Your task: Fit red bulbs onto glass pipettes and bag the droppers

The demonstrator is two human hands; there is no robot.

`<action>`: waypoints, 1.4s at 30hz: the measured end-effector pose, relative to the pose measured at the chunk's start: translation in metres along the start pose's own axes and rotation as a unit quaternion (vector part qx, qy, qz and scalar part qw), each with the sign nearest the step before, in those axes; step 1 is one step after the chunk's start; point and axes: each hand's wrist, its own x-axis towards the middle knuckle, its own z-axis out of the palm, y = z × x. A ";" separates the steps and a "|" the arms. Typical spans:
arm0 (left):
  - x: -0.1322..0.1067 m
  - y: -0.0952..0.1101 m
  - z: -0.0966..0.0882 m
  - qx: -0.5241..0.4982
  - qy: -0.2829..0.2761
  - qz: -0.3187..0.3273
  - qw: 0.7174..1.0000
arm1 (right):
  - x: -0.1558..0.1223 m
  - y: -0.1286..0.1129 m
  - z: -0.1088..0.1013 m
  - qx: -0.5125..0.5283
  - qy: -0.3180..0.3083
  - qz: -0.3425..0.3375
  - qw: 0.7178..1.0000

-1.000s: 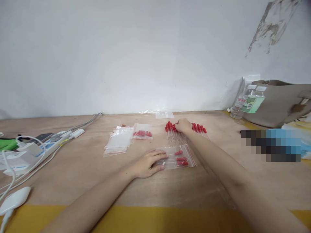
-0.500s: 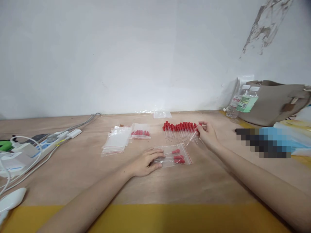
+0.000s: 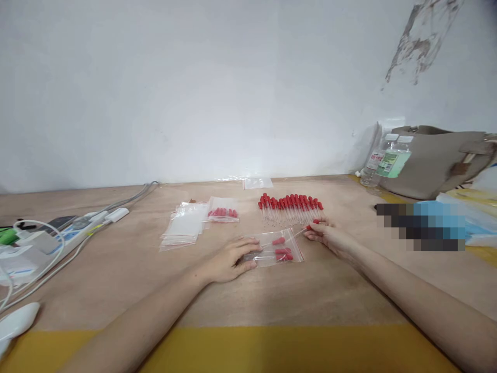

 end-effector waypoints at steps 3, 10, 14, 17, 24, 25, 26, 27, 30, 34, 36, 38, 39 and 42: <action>0.000 0.000 0.000 0.001 0.001 0.001 1.000 | -0.005 0.003 0.003 -0.036 -0.015 -0.020 0.999; 0.000 0.000 0.000 0.001 0.002 0.005 1.000 | -0.003 0.021 0.004 -0.336 -0.059 -0.179 0.923; 0.001 -0.001 0.000 0.000 0.006 0.008 1.000 | 0.000 0.028 0.010 -0.358 -0.091 -0.176 0.913; 0.001 -0.001 0.000 0.002 0.005 0.009 1.000 | -0.004 0.027 0.019 -0.330 -0.120 -0.170 0.921; 0.000 -0.001 0.000 0.002 0.005 0.005 1.000 | -0.008 0.012 0.019 -0.291 -0.170 -0.132 0.932; 0.000 -0.001 0.000 0.000 0.006 0.005 1.000 | -0.004 0.008 0.017 -0.307 -0.148 -0.140 0.929; 0.000 0.000 -0.001 -0.001 0.006 0.006 1.000 | 0.002 0.005 0.015 -0.332 -0.122 -0.157 0.922; 0.000 0.001 -0.001 -0.002 0.006 0.005 1.000 | 0.008 0.000 0.014 -0.364 -0.091 -0.181 0.909; 0.000 0.003 -0.001 -0.003 0.007 0.005 1.000 | 0.030 -0.015 0.015 -0.485 0.008 -0.245 0.839; -0.001 0.002 0.001 -0.009 0.020 -0.004 1.000 | 0.057 -0.029 0.032 -0.595 0.096 -0.221 0.767; -0.001 0.002 0.002 -0.010 0.026 -0.012 1.000 | 0.068 -0.030 0.041 -0.613 0.107 -0.178 0.762; -0.001 0.001 0.002 -0.008 0.028 -0.015 0.999 | 0.078 -0.028 0.048 -0.615 0.112 -0.145 0.767; -0.001 0.000 0.002 -0.006 0.027 -0.015 0.999 | 0.082 -0.026 0.051 -0.613 0.117 -0.135 0.770; -0.002 -0.002 0.003 0.005 0.019 -0.013 1.000 | 0.091 -0.023 0.055 -0.600 0.132 -0.110 0.781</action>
